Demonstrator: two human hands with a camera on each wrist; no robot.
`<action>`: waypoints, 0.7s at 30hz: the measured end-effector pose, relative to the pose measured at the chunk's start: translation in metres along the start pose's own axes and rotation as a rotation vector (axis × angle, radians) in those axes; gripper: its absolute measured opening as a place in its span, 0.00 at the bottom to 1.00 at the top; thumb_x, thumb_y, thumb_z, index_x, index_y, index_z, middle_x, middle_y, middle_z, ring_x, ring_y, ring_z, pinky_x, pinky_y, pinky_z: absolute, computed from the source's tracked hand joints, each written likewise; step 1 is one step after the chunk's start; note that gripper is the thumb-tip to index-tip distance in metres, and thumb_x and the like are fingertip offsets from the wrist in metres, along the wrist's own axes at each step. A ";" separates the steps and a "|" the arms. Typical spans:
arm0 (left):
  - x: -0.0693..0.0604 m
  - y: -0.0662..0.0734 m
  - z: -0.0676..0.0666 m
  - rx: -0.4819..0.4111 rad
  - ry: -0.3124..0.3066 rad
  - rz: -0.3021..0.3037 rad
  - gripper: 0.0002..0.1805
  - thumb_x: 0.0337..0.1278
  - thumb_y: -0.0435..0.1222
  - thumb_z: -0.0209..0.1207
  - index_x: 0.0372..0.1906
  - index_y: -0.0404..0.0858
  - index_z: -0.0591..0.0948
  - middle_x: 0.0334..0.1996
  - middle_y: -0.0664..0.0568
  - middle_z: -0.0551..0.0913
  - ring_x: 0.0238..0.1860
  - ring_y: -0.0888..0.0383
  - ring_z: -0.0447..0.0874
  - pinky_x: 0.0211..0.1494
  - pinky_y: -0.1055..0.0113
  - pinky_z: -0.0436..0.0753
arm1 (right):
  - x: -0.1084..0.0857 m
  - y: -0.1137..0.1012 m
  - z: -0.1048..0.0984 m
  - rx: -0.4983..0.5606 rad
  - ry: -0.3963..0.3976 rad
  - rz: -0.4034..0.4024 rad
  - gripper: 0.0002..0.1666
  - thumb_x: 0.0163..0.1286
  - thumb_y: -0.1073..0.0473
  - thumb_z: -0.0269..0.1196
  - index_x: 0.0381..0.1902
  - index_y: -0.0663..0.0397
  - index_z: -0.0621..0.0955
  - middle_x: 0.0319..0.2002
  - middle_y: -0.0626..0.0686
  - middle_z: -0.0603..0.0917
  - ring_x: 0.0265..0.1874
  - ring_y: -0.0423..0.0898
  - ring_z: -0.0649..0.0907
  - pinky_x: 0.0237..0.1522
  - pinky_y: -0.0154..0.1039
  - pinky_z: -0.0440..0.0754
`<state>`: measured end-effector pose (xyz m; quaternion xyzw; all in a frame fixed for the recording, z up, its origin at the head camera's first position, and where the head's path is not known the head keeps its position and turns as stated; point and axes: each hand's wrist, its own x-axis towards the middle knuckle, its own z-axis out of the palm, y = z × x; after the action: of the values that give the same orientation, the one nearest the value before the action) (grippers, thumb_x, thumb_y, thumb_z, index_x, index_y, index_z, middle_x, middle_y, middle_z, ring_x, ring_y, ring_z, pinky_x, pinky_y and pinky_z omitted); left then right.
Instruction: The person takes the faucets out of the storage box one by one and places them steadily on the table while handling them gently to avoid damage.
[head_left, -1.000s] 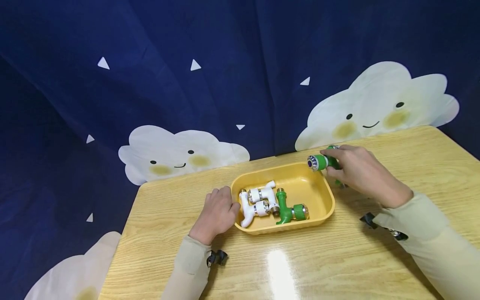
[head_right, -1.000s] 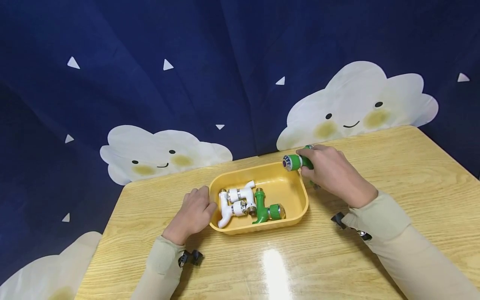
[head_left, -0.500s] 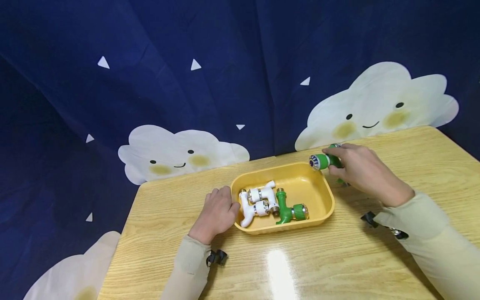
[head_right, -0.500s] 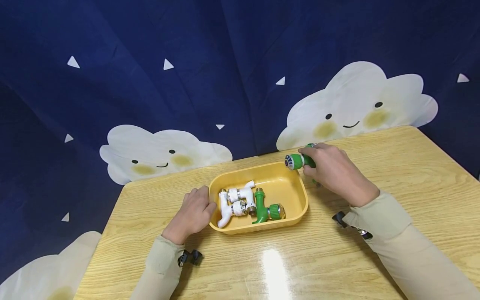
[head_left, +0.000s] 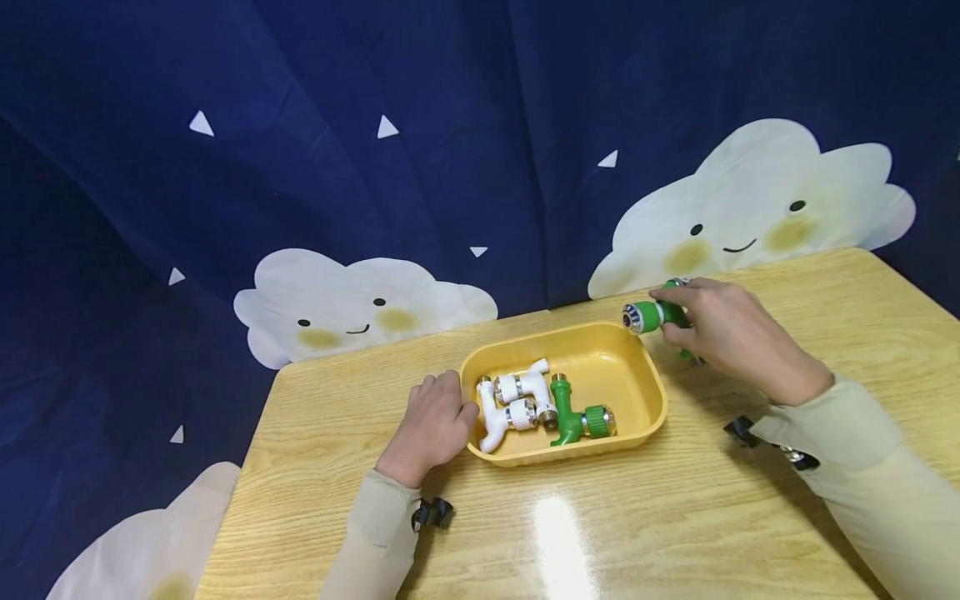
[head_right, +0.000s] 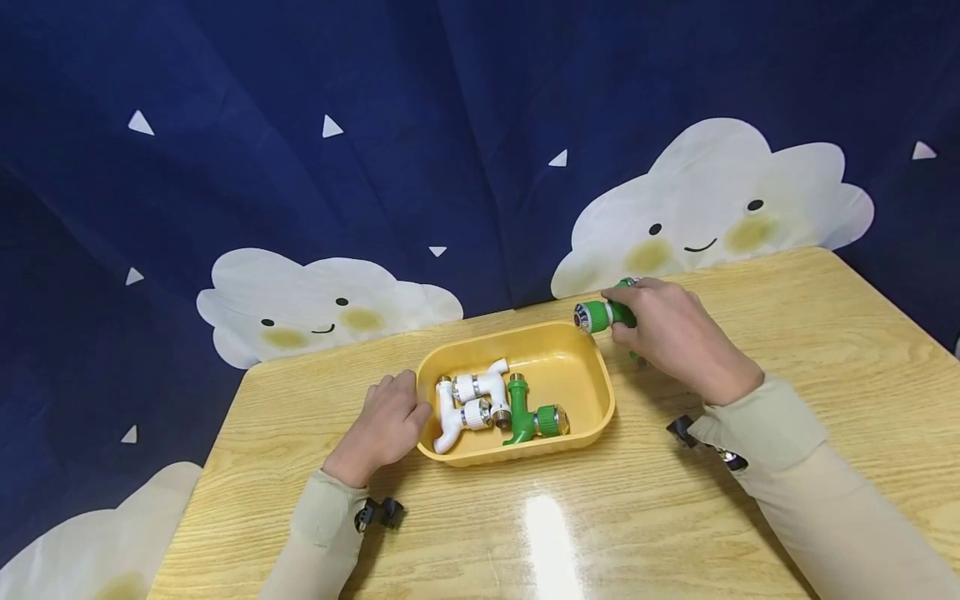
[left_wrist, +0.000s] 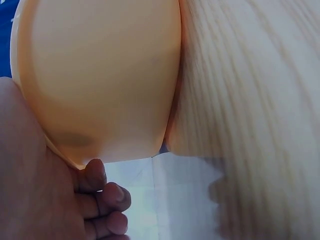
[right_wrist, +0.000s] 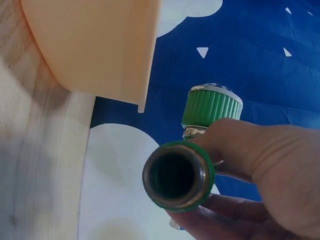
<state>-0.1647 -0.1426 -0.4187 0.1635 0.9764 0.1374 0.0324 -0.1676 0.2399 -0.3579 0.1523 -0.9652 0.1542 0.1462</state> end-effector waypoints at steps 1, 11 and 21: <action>0.000 0.000 0.000 0.000 0.000 0.000 0.09 0.68 0.42 0.45 0.33 0.42 0.67 0.30 0.51 0.67 0.33 0.52 0.62 0.43 0.62 0.59 | 0.000 0.001 -0.001 0.001 0.004 0.001 0.28 0.61 0.64 0.69 0.60 0.62 0.83 0.41 0.63 0.87 0.28 0.49 0.76 0.28 0.39 0.72; 0.001 -0.001 0.001 -0.004 0.012 0.004 0.10 0.68 0.42 0.46 0.32 0.41 0.67 0.29 0.51 0.67 0.33 0.52 0.62 0.43 0.62 0.60 | 0.000 0.006 -0.001 0.002 0.012 0.009 0.27 0.60 0.64 0.69 0.60 0.61 0.84 0.39 0.61 0.86 0.26 0.47 0.75 0.26 0.38 0.70; 0.001 0.000 0.001 -0.005 0.025 0.009 0.09 0.67 0.41 0.48 0.31 0.41 0.67 0.28 0.51 0.66 0.32 0.51 0.62 0.43 0.62 0.60 | 0.002 0.011 0.002 -0.006 0.001 0.006 0.27 0.60 0.64 0.69 0.59 0.62 0.84 0.37 0.62 0.86 0.26 0.48 0.74 0.26 0.39 0.69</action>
<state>-0.1653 -0.1422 -0.4199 0.1660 0.9756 0.1421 0.0198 -0.1740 0.2491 -0.3616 0.1487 -0.9661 0.1520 0.1465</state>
